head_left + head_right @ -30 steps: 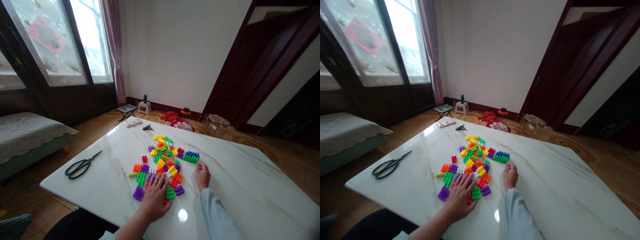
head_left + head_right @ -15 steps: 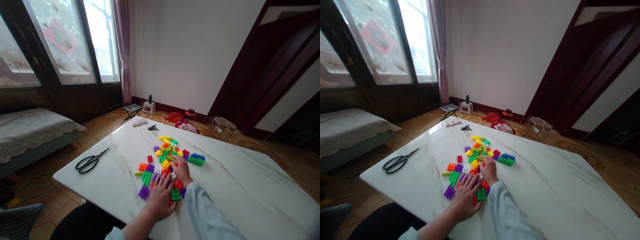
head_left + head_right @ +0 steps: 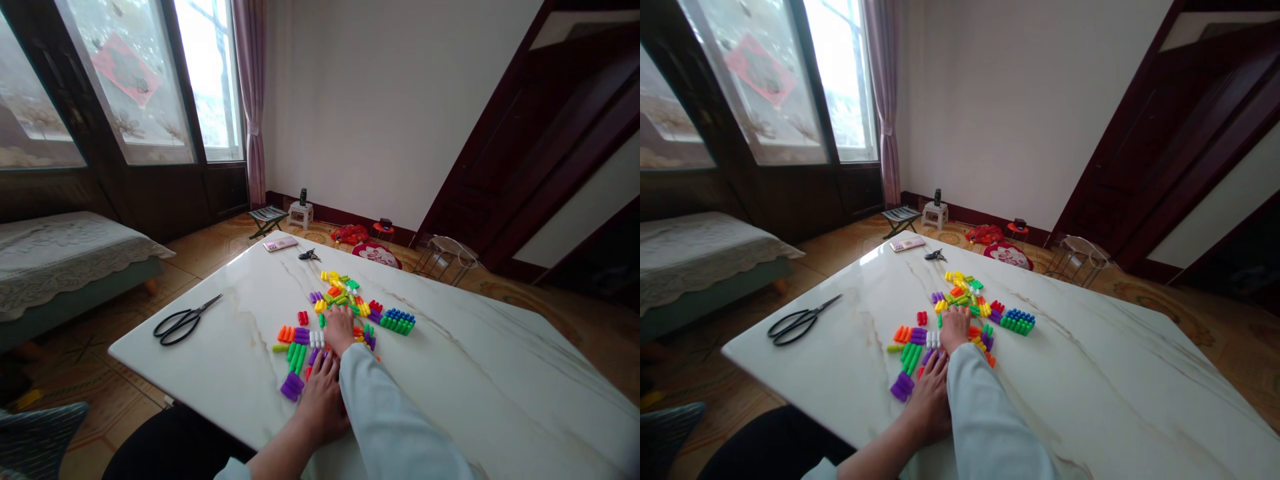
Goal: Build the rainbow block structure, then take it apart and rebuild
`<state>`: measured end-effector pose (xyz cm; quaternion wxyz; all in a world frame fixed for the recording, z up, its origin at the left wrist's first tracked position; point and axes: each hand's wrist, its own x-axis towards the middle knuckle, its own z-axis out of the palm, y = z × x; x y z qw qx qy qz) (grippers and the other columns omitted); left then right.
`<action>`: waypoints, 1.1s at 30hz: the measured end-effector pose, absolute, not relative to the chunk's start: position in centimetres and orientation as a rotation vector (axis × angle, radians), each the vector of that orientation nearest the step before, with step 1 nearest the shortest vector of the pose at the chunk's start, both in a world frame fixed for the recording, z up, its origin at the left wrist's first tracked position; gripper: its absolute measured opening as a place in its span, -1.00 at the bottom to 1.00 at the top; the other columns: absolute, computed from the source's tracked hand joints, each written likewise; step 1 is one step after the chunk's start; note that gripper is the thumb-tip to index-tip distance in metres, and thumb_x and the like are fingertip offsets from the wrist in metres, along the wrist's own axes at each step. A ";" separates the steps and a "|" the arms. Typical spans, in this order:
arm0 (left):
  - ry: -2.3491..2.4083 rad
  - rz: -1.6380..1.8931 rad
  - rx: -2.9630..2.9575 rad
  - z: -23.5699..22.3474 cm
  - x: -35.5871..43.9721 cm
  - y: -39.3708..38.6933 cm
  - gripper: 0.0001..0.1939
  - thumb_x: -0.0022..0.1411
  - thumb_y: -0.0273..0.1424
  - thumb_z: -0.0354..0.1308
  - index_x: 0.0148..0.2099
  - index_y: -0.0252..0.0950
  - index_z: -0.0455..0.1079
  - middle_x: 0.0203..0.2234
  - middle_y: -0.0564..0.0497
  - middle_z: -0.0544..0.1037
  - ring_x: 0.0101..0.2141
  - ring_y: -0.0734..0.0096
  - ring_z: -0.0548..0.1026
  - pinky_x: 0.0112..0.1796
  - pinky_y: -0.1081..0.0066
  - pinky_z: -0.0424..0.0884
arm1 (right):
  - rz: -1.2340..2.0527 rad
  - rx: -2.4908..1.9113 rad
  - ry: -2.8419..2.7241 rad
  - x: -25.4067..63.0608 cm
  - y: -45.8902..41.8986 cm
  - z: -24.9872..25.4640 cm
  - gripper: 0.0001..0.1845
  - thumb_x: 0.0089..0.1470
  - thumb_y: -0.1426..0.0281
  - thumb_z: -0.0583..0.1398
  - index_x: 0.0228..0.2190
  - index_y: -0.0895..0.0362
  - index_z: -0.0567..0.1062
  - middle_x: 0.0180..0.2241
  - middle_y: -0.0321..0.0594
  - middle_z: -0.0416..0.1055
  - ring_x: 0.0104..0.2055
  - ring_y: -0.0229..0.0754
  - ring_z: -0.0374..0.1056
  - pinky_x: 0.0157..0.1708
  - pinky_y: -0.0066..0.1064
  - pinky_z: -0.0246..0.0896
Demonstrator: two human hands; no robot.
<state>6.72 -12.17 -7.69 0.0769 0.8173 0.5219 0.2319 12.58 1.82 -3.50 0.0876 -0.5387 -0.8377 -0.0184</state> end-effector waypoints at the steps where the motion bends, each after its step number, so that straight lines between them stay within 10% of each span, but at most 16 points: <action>1: 1.569 0.685 2.450 -7.7 6.7 -12.2 -0.21 0.01 -0.22 0.19 0.32 -0.15 0.21 0.27 -0.12 0.25 0.26 -0.17 0.14 0.26 -0.15 -0.05 | -0.059 -1.608 -2.503 12.5 1.9 -3.4 -0.70 0.06 0.54 0.11 -0.20 0.11 0.54 -0.15 -0.05 0.45 -0.06 0.00 0.28 0.02 -0.11 -0.06; 19: 1.520 0.684 2.481 -7.0 6.3 -12.3 -0.16 0.01 -0.22 0.24 0.35 -0.07 0.14 0.28 -0.06 0.23 0.29 -0.09 0.09 0.28 -0.07 -0.11 | 0.207 -1.263 -2.039 13.6 1.1 -4.6 -0.73 0.25 0.33 0.06 -0.12 0.10 0.49 -0.15 -0.11 0.50 -0.07 -0.09 0.37 -0.04 -0.29 0.17; 33: 1.589 0.647 2.484 -7.2 6.3 -12.5 -0.27 0.17 -0.14 0.18 0.35 -0.10 0.12 0.37 -0.05 0.01 0.31 -0.10 0.03 0.24 -0.13 0.00 | 0.134 -1.562 -1.451 32.1 0.1 -9.6 -0.55 0.06 0.19 0.01 -0.21 0.20 0.52 -0.23 0.02 0.50 -0.25 -0.03 0.39 -0.22 -0.23 0.28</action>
